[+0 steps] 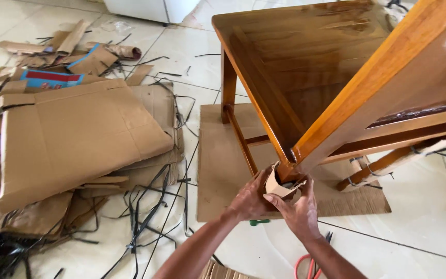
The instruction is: Wrapping wooden chair legs with cardboard and securing them with plastic ties
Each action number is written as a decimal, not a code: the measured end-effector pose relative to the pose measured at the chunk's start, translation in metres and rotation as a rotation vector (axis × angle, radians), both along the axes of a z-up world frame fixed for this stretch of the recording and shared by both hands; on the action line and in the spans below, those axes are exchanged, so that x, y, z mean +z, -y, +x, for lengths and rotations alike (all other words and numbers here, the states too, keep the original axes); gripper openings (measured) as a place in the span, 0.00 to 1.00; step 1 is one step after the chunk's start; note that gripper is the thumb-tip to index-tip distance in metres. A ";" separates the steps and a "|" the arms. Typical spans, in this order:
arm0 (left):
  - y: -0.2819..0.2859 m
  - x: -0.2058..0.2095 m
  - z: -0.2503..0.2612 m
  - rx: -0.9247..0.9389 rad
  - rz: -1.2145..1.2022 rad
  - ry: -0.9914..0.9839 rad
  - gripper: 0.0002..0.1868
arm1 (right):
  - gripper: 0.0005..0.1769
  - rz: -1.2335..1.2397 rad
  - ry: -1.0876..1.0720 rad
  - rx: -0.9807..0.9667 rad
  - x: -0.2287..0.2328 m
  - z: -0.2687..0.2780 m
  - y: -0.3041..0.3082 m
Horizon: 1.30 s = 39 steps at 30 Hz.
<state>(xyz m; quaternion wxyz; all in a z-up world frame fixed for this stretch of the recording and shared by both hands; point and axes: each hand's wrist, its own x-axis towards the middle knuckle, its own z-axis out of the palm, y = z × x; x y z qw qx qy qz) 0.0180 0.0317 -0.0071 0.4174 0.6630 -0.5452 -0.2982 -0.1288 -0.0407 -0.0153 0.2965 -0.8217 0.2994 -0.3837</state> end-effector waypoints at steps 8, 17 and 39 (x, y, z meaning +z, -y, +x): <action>0.011 0.002 0.032 -0.239 0.238 0.560 0.72 | 0.48 0.020 -0.004 -0.168 -0.019 -0.018 -0.003; -0.048 0.021 0.066 -0.564 0.454 0.618 0.46 | 0.10 -0.172 -0.003 -0.107 0.002 -0.007 -0.031; 0.005 -0.136 0.180 -0.357 0.241 0.482 0.30 | 0.18 -0.258 -0.480 0.464 -0.062 0.019 -0.055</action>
